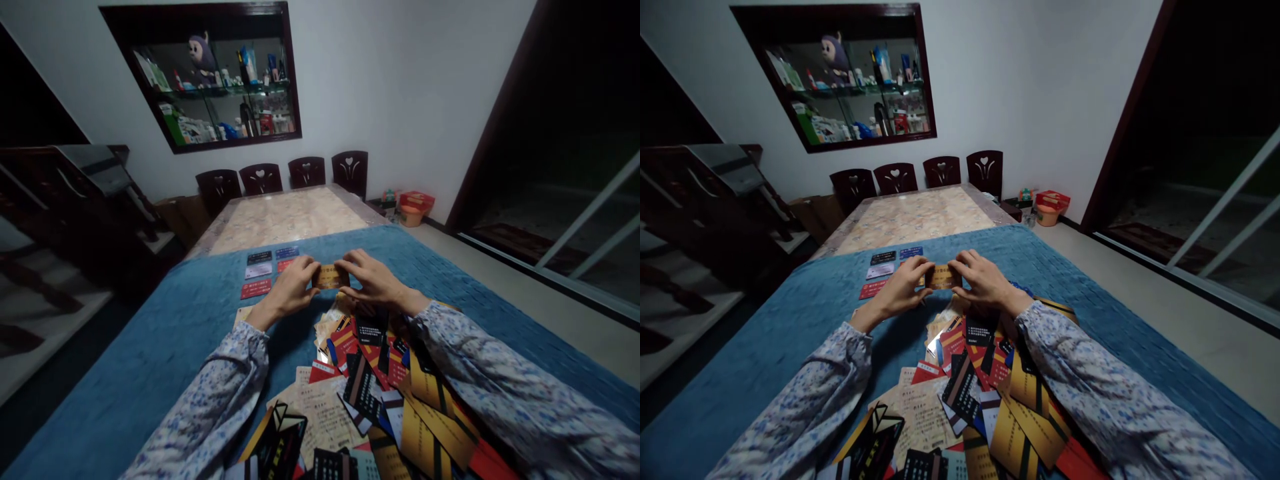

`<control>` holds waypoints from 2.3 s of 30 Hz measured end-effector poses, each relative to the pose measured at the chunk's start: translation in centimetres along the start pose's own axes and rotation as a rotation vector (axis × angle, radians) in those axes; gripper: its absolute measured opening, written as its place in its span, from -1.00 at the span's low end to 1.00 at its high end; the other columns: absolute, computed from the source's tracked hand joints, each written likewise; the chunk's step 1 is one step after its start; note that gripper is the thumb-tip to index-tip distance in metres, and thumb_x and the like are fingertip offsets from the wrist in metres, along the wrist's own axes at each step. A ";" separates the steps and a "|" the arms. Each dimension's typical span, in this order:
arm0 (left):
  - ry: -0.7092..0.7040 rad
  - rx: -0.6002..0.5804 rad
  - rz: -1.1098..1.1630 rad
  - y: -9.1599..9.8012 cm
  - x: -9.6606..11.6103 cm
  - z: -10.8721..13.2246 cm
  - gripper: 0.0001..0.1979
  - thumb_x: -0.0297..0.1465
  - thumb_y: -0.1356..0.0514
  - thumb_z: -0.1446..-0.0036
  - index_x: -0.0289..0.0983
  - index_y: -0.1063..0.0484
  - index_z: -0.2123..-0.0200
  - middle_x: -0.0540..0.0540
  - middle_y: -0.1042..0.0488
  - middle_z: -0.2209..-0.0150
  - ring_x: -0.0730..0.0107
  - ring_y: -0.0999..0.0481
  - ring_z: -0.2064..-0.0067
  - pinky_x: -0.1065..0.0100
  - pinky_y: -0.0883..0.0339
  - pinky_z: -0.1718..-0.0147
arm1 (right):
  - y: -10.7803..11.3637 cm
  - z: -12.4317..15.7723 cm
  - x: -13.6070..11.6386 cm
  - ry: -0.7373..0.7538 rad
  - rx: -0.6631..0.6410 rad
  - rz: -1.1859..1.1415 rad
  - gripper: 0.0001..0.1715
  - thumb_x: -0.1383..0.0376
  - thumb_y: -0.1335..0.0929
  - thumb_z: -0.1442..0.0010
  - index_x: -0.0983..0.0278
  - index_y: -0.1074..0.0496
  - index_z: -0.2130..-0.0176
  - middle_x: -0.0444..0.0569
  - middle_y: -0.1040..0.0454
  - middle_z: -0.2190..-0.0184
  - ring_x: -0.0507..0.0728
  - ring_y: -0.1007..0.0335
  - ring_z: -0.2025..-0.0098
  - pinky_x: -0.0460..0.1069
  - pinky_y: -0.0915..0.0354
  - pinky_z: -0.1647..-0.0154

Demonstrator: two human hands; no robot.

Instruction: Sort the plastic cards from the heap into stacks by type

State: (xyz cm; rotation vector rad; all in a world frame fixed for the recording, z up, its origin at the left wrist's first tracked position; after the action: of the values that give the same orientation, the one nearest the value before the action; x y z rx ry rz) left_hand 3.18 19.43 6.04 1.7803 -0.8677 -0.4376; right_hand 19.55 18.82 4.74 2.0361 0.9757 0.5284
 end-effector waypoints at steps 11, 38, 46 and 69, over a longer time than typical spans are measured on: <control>0.056 -0.067 -0.062 1.1 -6.7 1.9 -0.67 -0.48 -0.25 -0.08 -0.30 -0.43 0.04 -0.24 -0.40 0.04 0.08 -0.40 0.00 0.10 -0.35 -0.01 | -5.1 -5.4 0.8 0.034 -0.101 -0.204 -0.56 0.24 -0.38 -0.19 0.31 -0.37 -0.05 0.15 -0.36 0.06 0.22 -0.30 0.06 0.11 -0.33 0.03; 0.198 -0.296 -0.105 -3.6 -13.1 3.3 -0.90 -0.43 -0.22 -0.02 -0.25 -0.51 0.34 -0.17 -0.47 0.22 0.11 -0.43 0.13 0.22 -0.30 0.15 | -13.2 -8.4 1.3 -0.130 -0.373 -0.277 -0.73 0.32 -0.46 -0.11 0.38 -0.54 0.15 0.10 -0.51 0.17 0.16 -0.41 0.15 -0.03 -0.25 0.15; 0.183 -0.319 -0.105 -3.5 -12.7 3.2 -0.86 -0.42 -0.18 -0.05 -0.25 -0.51 0.29 -0.18 -0.47 0.21 0.12 -0.40 0.12 0.22 -0.27 0.11 | -13.2 -8.4 1.2 -0.123 -0.382 -0.264 -0.77 0.32 -0.44 -0.12 0.39 -0.54 0.19 0.10 -0.52 0.20 0.16 -0.40 0.16 -0.03 -0.24 0.15; 0.152 -0.183 -0.093 -2.6 -13.0 2.2 -0.69 -0.26 -0.09 -0.19 -0.29 -0.54 0.16 -0.26 -0.49 0.08 0.04 -0.40 0.04 0.07 -0.28 0.01 | -9.5 -8.5 1.9 -0.150 -0.411 -0.240 -0.59 0.33 -0.47 -0.12 0.37 -0.49 0.01 0.15 -0.50 0.10 0.17 -0.42 0.14 -0.01 -0.28 0.11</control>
State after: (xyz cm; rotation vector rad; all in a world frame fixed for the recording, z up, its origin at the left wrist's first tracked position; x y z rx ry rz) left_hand -6.07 27.98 1.42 1.6657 -0.6209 -0.4219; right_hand 10.90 28.04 2.14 1.5466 0.9190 0.4018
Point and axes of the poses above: each hand's wrist, its own z-axis away from the middle knuckle, its own y-axis out of the back of the hand, x = y × z, the point moved 6 cm from there along -z, towards the middle knuckle
